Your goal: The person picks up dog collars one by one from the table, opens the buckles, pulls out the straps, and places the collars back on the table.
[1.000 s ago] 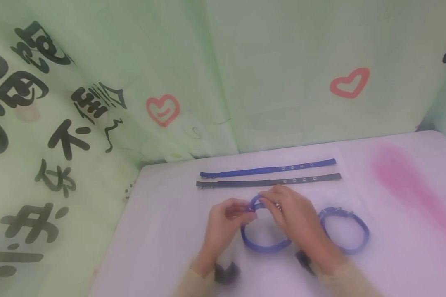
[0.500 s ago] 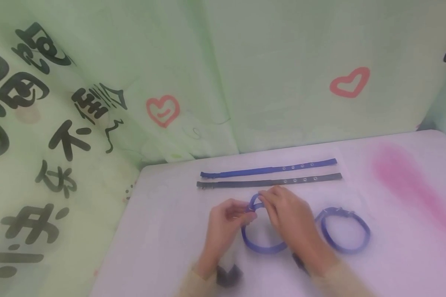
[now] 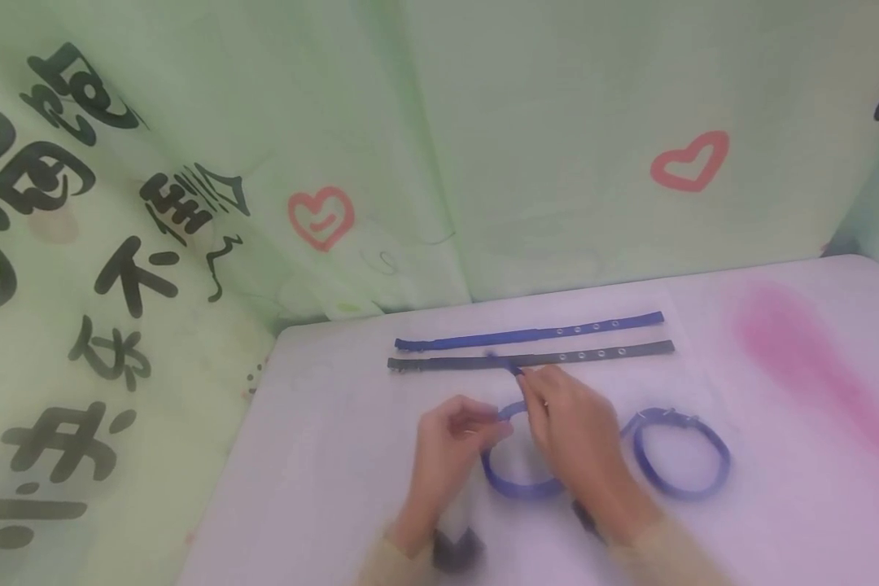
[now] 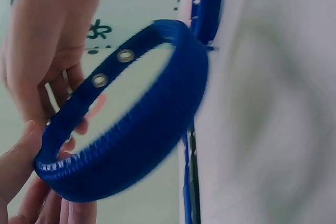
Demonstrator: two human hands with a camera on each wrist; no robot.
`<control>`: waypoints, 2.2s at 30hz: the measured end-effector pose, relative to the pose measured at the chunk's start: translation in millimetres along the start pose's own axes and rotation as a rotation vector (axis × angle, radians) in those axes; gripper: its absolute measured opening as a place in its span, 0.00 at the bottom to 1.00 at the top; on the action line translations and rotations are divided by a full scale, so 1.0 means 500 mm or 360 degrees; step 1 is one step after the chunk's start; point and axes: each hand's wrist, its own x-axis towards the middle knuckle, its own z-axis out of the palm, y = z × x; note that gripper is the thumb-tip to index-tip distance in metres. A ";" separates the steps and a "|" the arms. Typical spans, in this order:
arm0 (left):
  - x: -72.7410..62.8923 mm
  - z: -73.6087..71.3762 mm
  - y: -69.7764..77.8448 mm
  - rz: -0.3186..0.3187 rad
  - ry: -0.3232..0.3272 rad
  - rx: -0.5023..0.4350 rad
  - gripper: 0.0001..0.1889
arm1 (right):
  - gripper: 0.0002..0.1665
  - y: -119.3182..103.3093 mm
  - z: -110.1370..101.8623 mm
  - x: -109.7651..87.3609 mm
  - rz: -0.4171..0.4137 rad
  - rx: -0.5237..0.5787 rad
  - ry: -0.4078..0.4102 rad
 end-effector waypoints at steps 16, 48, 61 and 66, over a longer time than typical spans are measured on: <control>0.011 -0.018 -0.001 0.0071 -0.0162 0.0147 0.13 | 0.09 0.019 -0.026 0.009 0.0081 0.0174 -0.0200; 0.031 -0.009 0.003 -0.0531 -0.0494 -0.0310 0.12 | 0.11 0.021 -0.024 0.005 -0.0070 0.0307 -0.0312; 0.017 0.010 0.012 -0.0548 -0.0311 -0.0326 0.10 | 0.15 0.031 -0.027 0.004 -0.0164 0.0234 -0.0304; 0.014 0.015 0.013 -0.0528 -0.0269 -0.0368 0.09 | 0.16 0.034 -0.028 0.004 -0.0174 0.0243 -0.0299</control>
